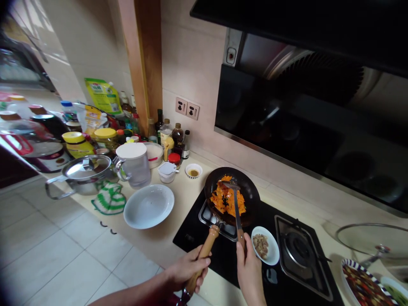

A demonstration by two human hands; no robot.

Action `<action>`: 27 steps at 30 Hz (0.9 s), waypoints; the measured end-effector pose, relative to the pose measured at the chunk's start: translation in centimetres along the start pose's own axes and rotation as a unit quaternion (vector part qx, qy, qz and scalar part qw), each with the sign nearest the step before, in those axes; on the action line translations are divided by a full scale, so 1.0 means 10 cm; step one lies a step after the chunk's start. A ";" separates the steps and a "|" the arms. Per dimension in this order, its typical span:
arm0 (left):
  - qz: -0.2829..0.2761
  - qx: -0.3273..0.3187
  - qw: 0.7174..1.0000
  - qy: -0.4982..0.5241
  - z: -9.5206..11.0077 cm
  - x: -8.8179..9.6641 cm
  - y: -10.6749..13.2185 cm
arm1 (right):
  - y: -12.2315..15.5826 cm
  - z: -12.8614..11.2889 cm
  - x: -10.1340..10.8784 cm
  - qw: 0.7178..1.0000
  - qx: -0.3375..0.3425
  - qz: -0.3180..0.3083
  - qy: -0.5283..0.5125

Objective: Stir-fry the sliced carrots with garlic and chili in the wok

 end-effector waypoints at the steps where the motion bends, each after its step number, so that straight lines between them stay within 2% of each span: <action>1: 0.005 0.001 1.000 0.002 0.00 0.00 0.00 | -0.06 -0.03 0.03 0.997 0.031 0.015 0.075; 3: 0.009 0.002 1.000 0.006 0.00 -0.01 0.00 | -0.15 -0.10 0.06 0.980 0.068 0.018 0.186; 6: 0.011 0.007 1.000 0.006 0.00 -0.01 -0.01 | -0.25 -0.18 0.05 0.958 0.098 0.033 0.269; 12: 0.008 -0.005 1.000 0.001 0.00 0.00 -0.01 | -0.35 -0.22 -0.03 0.955 0.103 0.080 0.265; 14: 0.009 -0.005 1.000 0.003 -0.01 0.01 -0.02 | -0.37 -0.23 -0.05 0.946 0.118 0.082 0.291; 19: 0.000 -0.006 1.000 0.007 -0.04 0.02 -0.04 | -0.41 -0.20 -0.02 0.909 0.131 0.010 0.396; 21: -0.001 -0.003 1.000 0.009 -0.03 0.02 -0.03 | -0.42 -0.17 0.02 0.905 0.125 -0.011 0.408; 27: -0.007 -0.003 1.000 0.009 0.00 0.00 0.00 | -0.40 -0.13 0.05 0.900 0.119 -0.016 0.418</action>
Point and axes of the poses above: each hand's wrist, its own y-axis away from the middle knuckle, its own x-axis out of the back of the hand, z = x × y, the point moved 4 cm from there along -y, towards the middle knuckle, and after that the axes turned 9 degrees about y, right-handed, at the moved point
